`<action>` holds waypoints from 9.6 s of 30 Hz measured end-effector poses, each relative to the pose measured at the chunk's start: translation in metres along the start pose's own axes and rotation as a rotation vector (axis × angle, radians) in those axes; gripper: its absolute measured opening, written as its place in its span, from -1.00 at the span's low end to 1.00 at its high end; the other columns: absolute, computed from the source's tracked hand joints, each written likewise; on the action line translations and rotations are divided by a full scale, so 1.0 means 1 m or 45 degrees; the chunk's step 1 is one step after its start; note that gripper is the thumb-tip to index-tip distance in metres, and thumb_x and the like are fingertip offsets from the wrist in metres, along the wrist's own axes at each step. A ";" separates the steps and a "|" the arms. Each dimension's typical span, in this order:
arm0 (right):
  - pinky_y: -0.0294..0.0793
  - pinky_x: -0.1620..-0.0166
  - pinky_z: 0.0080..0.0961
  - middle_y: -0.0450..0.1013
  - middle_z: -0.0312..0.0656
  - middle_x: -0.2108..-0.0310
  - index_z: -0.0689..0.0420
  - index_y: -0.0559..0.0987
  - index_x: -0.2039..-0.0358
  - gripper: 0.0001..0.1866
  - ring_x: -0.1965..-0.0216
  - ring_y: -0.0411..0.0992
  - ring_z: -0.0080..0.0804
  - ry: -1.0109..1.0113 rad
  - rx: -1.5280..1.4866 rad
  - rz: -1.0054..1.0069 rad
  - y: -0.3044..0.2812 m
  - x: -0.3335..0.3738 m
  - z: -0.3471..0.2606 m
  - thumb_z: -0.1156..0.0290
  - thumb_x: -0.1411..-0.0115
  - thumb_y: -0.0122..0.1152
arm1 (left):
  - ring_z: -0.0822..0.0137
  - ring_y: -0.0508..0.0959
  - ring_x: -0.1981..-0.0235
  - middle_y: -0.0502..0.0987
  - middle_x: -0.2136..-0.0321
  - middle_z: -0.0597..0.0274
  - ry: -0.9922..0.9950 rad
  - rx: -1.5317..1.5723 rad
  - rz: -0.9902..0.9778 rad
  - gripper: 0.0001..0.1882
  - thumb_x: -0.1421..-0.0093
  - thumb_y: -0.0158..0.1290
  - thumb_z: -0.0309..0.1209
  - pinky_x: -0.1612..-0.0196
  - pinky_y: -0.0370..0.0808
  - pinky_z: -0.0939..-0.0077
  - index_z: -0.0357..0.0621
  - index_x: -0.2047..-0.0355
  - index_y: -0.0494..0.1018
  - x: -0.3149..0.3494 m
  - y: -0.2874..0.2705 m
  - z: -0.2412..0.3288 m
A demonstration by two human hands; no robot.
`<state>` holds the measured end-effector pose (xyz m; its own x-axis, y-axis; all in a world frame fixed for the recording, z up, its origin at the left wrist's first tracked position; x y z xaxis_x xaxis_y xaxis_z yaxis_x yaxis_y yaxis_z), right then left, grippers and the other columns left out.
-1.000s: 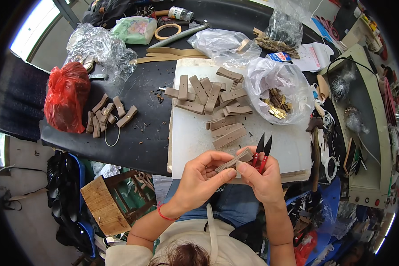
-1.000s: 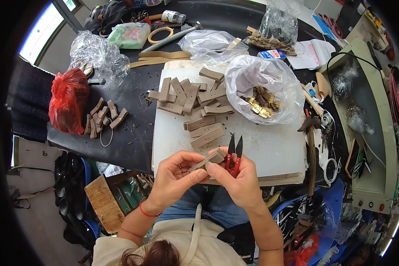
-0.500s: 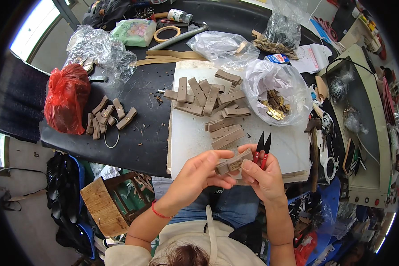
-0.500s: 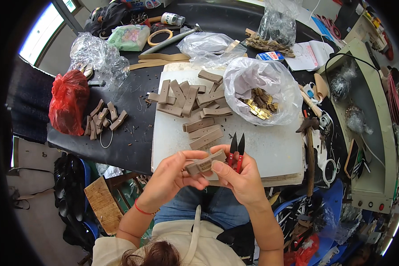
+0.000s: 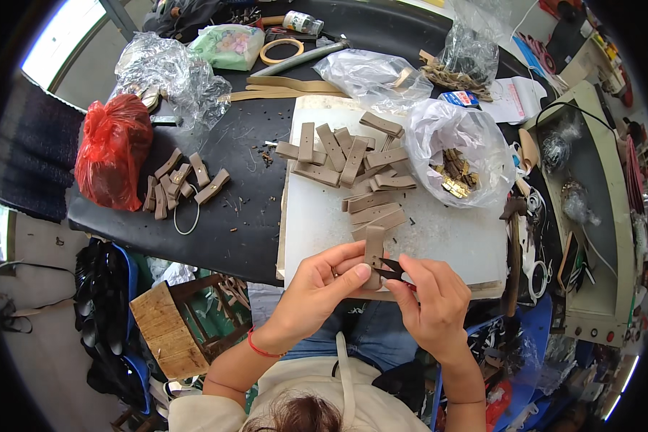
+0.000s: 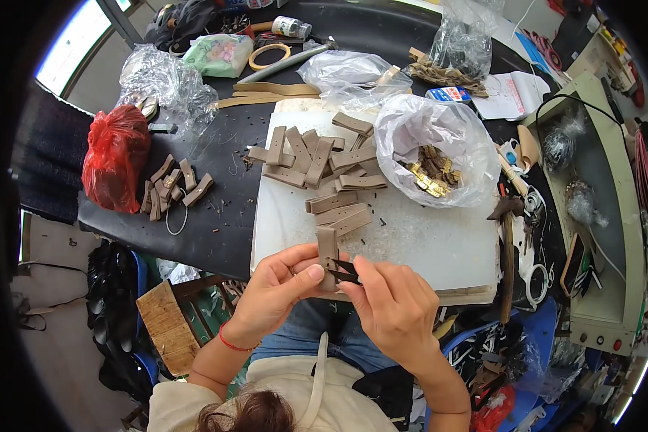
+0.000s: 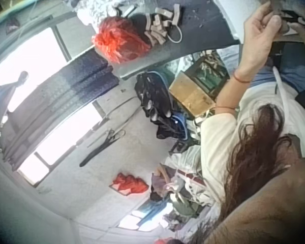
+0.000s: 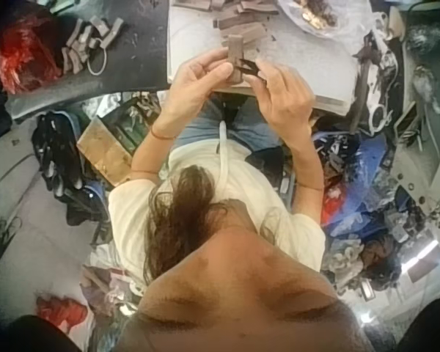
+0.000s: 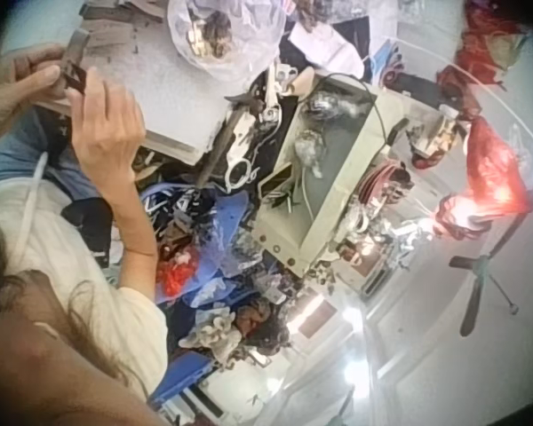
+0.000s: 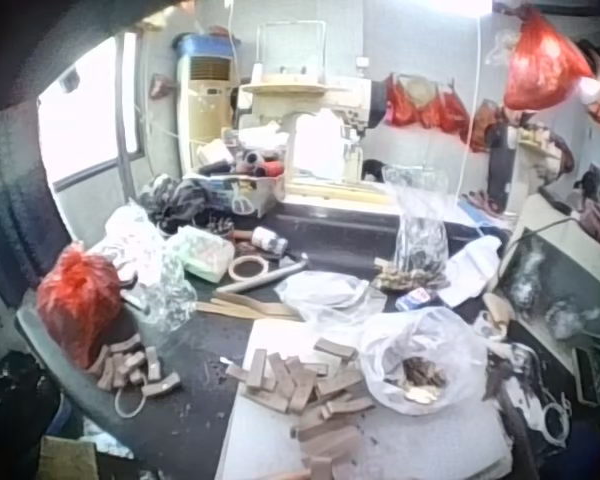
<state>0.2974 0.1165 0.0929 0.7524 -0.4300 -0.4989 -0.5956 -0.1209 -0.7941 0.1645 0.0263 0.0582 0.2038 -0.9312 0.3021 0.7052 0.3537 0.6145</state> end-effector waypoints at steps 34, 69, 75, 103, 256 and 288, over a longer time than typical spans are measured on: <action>0.42 0.20 -0.26 0.46 -0.06 0.29 0.18 0.55 0.21 -0.75 0.27 0.45 -0.04 0.327 0.100 -0.140 0.009 -0.066 0.114 0.60 -0.05 0.12 | 0.05 0.30 -0.06 0.37 0.01 0.05 1.056 -2.216 1.331 -0.67 -0.07 0.09 -0.53 -0.10 0.21 0.25 -0.21 0.11 0.46 0.011 -0.103 0.070; 0.40 0.49 -0.59 0.50 -0.20 0.44 0.19 0.56 0.17 -0.60 0.56 0.38 -0.45 0.245 -0.332 0.059 0.001 0.013 0.026 0.68 0.10 0.24 | 0.25 0.56 0.44 0.54 0.37 0.09 0.950 -1.616 0.296 -0.78 -0.13 0.09 -0.51 0.42 0.48 0.45 -0.31 0.20 0.47 -0.013 0.017 0.018; 0.29 0.56 -0.74 0.50 -0.26 0.52 0.21 0.55 0.22 -0.81 0.64 0.31 -0.65 0.631 -0.548 0.109 0.001 0.016 0.036 0.58 -0.11 0.21 | 0.29 0.55 0.33 0.51 0.28 0.10 1.052 -1.794 0.402 -0.71 -0.10 0.13 -0.47 0.32 0.48 0.51 -0.28 0.14 0.46 -0.024 0.017 0.021; 0.21 0.50 -0.77 0.46 -0.31 0.45 0.24 0.54 0.33 -0.86 0.57 0.23 -0.73 0.659 -0.943 0.187 0.014 0.019 0.022 0.60 -0.06 0.27 | 0.37 0.54 0.18 0.52 0.18 0.09 0.211 -0.301 -0.014 -0.63 -0.32 -0.11 -0.34 0.07 0.50 0.52 -0.38 -0.01 0.37 -0.020 0.010 -0.011; 0.47 0.42 -0.46 0.40 -0.15 0.23 0.22 0.49 0.18 -0.46 0.40 0.42 -0.26 -0.269 -0.415 -0.275 -0.002 -0.011 0.015 0.68 0.32 0.29 | 0.44 0.59 0.48 0.55 0.52 0.16 -0.032 -0.484 0.102 -0.86 -0.16 0.00 -0.49 0.42 0.58 0.61 -0.38 0.42 0.45 -0.014 0.000 0.002; 0.38 0.46 -0.66 0.50 -0.18 0.39 0.19 0.54 0.19 -0.66 0.53 0.42 -0.47 0.382 -0.581 -0.035 0.005 0.009 0.035 0.70 0.04 0.24 | 0.16 0.49 0.38 0.51 0.38 0.14 1.020 -1.870 0.313 -0.82 -0.11 0.07 -0.53 0.31 0.44 0.40 -0.24 0.24 0.46 -0.040 0.006 0.023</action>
<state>0.3111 0.1430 0.0718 0.6959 -0.6497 -0.3059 -0.6886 -0.4828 -0.5410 0.1449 0.0677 0.0663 0.3402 -0.8407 -0.4212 0.5024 0.5412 -0.6743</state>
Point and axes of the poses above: each hand's wrist, its own x-axis away from the middle knuckle, its own y-axis out of the palm, z = x × y, the point moved 3 cm from there along -x, towards the middle knuckle
